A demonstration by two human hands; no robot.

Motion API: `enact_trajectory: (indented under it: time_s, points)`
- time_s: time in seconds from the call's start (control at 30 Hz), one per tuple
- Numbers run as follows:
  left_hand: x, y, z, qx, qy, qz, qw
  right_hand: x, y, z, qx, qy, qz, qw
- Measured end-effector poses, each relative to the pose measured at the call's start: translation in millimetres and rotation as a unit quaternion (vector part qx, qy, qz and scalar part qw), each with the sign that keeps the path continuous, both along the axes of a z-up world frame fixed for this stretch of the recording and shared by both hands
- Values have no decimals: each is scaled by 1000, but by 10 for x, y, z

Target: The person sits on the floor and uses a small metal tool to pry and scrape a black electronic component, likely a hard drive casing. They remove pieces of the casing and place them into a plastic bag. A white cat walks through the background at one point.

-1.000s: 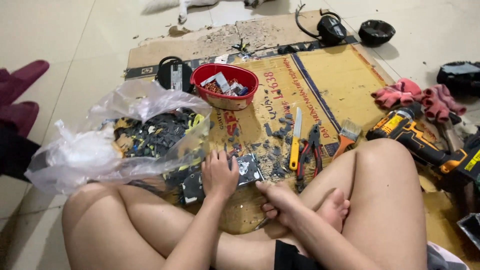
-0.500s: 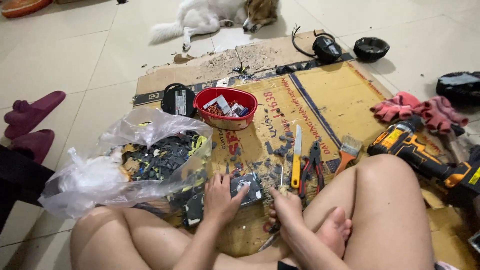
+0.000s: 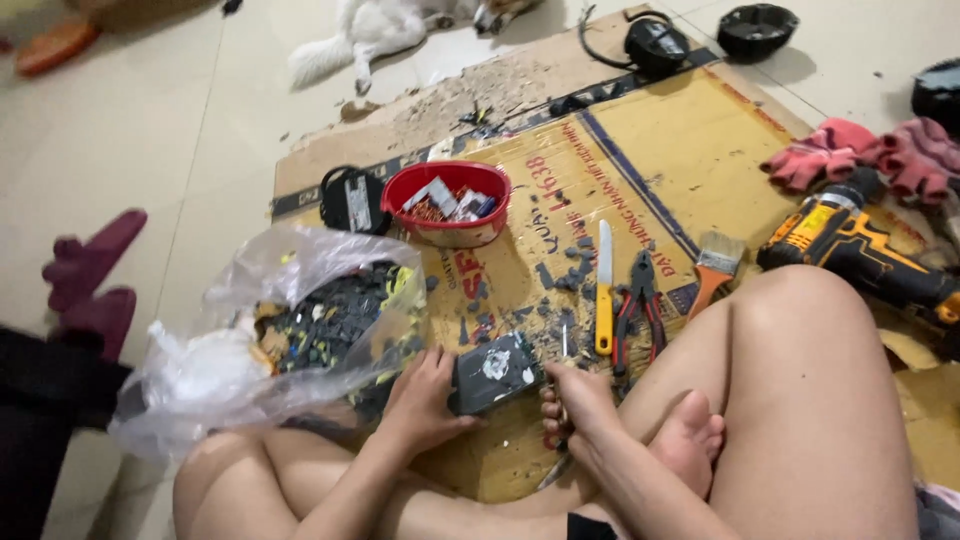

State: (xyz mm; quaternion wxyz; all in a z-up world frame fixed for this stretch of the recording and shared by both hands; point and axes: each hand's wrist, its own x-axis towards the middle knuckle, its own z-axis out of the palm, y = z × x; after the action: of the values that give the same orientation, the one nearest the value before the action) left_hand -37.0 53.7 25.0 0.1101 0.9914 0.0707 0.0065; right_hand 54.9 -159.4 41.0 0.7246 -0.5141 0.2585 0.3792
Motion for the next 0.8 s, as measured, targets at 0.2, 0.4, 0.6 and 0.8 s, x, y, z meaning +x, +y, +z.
enact_trajectory:
  time_s: [0.2, 0.4, 0.6, 0.8]
  points:
    - [75, 18, 146, 8, 28, -36, 999, 2, -29, 32, 48, 3, 2, 999]
    - [207, -52, 369, 114, 93, -66, 987, 0, -52, 60, 77, 5, -18, 997]
    - [572, -209, 1093, 297, 127, -95, 942, 19, -14, 27, 73, 23, -7, 997]
    - [732, 31, 1420, 244, 10, -73, 967, 19, -60, 37, 69, 10, -13, 997]
